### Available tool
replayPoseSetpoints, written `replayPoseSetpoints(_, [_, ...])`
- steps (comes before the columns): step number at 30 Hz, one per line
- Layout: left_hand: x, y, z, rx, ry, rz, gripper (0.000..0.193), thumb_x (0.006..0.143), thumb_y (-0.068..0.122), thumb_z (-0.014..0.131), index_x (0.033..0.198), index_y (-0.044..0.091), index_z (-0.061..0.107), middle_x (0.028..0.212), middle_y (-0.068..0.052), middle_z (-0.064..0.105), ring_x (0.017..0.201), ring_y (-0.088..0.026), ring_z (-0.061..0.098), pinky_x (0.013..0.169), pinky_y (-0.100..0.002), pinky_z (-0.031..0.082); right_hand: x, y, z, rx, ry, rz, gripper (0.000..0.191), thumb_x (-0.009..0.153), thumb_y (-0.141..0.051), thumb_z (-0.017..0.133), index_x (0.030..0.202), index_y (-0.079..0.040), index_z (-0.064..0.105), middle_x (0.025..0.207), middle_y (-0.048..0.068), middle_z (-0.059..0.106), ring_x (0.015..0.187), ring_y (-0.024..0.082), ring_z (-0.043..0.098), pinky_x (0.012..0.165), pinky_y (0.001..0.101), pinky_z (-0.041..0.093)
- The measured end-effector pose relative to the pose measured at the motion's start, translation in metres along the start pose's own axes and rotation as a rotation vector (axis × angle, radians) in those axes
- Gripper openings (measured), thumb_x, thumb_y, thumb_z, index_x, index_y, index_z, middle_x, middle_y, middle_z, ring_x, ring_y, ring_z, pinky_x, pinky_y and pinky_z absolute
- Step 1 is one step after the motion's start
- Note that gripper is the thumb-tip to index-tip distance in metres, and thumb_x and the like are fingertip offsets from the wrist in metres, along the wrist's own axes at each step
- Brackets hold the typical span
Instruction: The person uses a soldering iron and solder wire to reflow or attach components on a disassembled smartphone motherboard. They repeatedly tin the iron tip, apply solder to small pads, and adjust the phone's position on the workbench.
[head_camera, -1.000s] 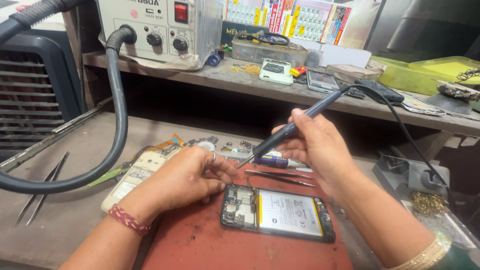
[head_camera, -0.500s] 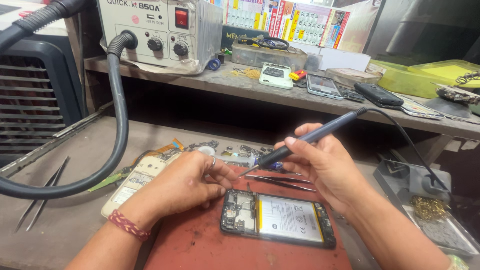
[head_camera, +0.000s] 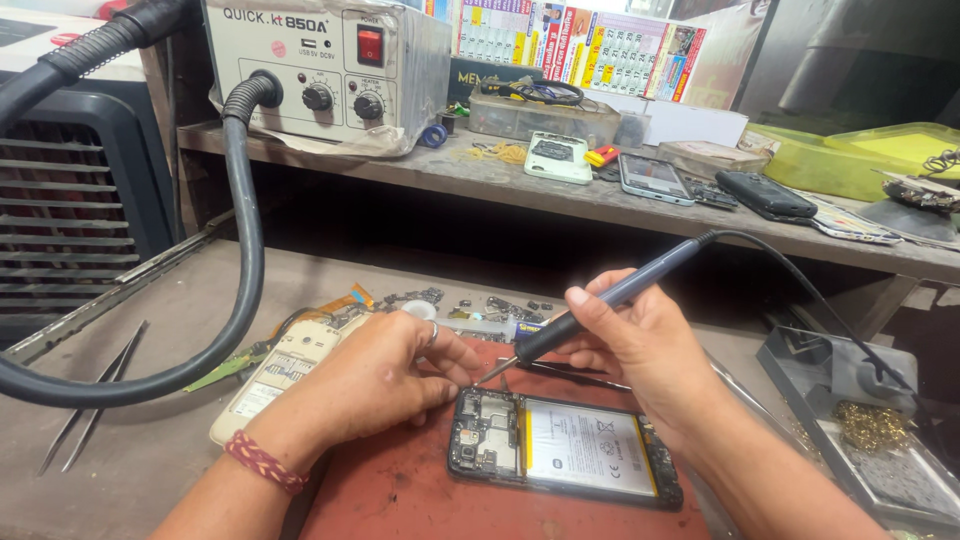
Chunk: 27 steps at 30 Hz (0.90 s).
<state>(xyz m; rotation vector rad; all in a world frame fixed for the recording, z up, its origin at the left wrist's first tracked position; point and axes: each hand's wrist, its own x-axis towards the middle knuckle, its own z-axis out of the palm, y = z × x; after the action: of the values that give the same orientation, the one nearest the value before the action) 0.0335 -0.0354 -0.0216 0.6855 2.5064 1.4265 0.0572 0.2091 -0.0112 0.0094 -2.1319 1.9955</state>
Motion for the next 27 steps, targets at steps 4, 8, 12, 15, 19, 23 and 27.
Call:
replayPoseSetpoints(4, [0.0016, -0.0002, 0.0002, -0.033, -0.017, 0.016, 0.032, 0.083, 0.001, 0.070, 0.113, 0.007, 0.078, 0.093, -0.006, 0.082, 0.064, -0.011, 0.070, 0.056, -0.026, 0.059, 0.0014, 0.0006, 0.0000, -0.042, 0.020, -0.001, 0.030, 0.090, -0.027, 0.069, 0.108, -0.009, 0.052, 0.088, 0.010, 0.073, 0.075, 0.014, 0.072, 0.064, 0.0252, 0.056])
replayPoseSetpoints(8, [0.0016, -0.0008, 0.0005, -0.027, -0.020, 0.022, 0.033, 0.083, 0.001, 0.070, 0.114, 0.008, 0.078, 0.093, -0.005, 0.082, 0.066, -0.010, 0.072, 0.056, -0.026, 0.059, 0.0011, 0.0040, 0.0002, -0.045, 0.014, -0.002, 0.030, 0.090, -0.026, 0.069, 0.108, -0.008, 0.052, 0.087, 0.011, 0.075, 0.075, 0.014, 0.072, 0.064, 0.0244, 0.055])
replayPoseSetpoints(12, [0.0017, 0.0012, 0.0021, -0.018, -0.018, 0.012, 0.033, 0.082, 0.001, 0.070, 0.114, 0.008, 0.078, 0.092, -0.005, 0.083, 0.065, -0.011, 0.071, 0.056, -0.026, 0.059, 0.0023, 0.0063, -0.0005, -0.035, 0.020, -0.006, 0.030, 0.089, -0.026, 0.069, 0.106, -0.008, 0.052, 0.085, 0.011, 0.074, 0.074, 0.014, 0.072, 0.063, 0.0250, 0.056])
replayPoseSetpoints(15, [0.0012, 0.0014, 0.0029, 0.009, -0.013, 0.001, 0.032, 0.083, 0.001, 0.070, 0.113, 0.009, 0.079, 0.092, -0.004, 0.083, 0.066, -0.010, 0.071, 0.057, -0.025, 0.059, 0.0026, 0.0083, -0.0011, -0.067, 0.026, -0.001, 0.030, 0.089, -0.027, 0.071, 0.103, -0.008, 0.052, 0.084, 0.011, 0.073, 0.074, 0.014, 0.071, 0.064, 0.0255, 0.057])
replayPoseSetpoints(19, [0.0020, 0.0016, 0.0034, -0.010, -0.020, 0.010, 0.033, 0.083, 0.001, 0.070, 0.114, 0.009, 0.079, 0.091, -0.004, 0.083, 0.065, -0.010, 0.071, 0.057, -0.026, 0.059, 0.0021, 0.0084, -0.0002, -0.097, 0.048, -0.003, 0.030, 0.089, -0.028, 0.072, 0.101, -0.008, 0.053, 0.083, 0.009, 0.072, 0.073, 0.014, 0.070, 0.065, 0.0258, 0.057])
replayPoseSetpoints(23, [0.0031, 0.0003, 0.0035, 0.000, -0.019, 0.006, 0.033, 0.083, 0.001, 0.070, 0.114, 0.009, 0.078, 0.091, -0.004, 0.083, 0.065, -0.010, 0.070, 0.057, -0.026, 0.058, 0.0019, 0.0081, 0.0008, -0.082, 0.041, -0.007, 0.030, 0.088, -0.028, 0.072, 0.100, -0.009, 0.053, 0.083, 0.009, 0.073, 0.075, 0.014, 0.073, 0.065, 0.0256, 0.057])
replayPoseSetpoints(27, [0.0038, -0.0018, 0.0036, -0.024, -0.029, 0.008, 0.033, 0.083, 0.001, 0.069, 0.115, 0.008, 0.078, 0.091, -0.004, 0.083, 0.065, -0.010, 0.070, 0.057, -0.026, 0.058, 0.0021, 0.0085, 0.0015, -0.092, 0.040, -0.007, 0.029, 0.088, -0.028, 0.071, 0.099, -0.009, 0.053, 0.084, 0.010, 0.074, 0.076, 0.014, 0.074, 0.066, 0.0252, 0.058])
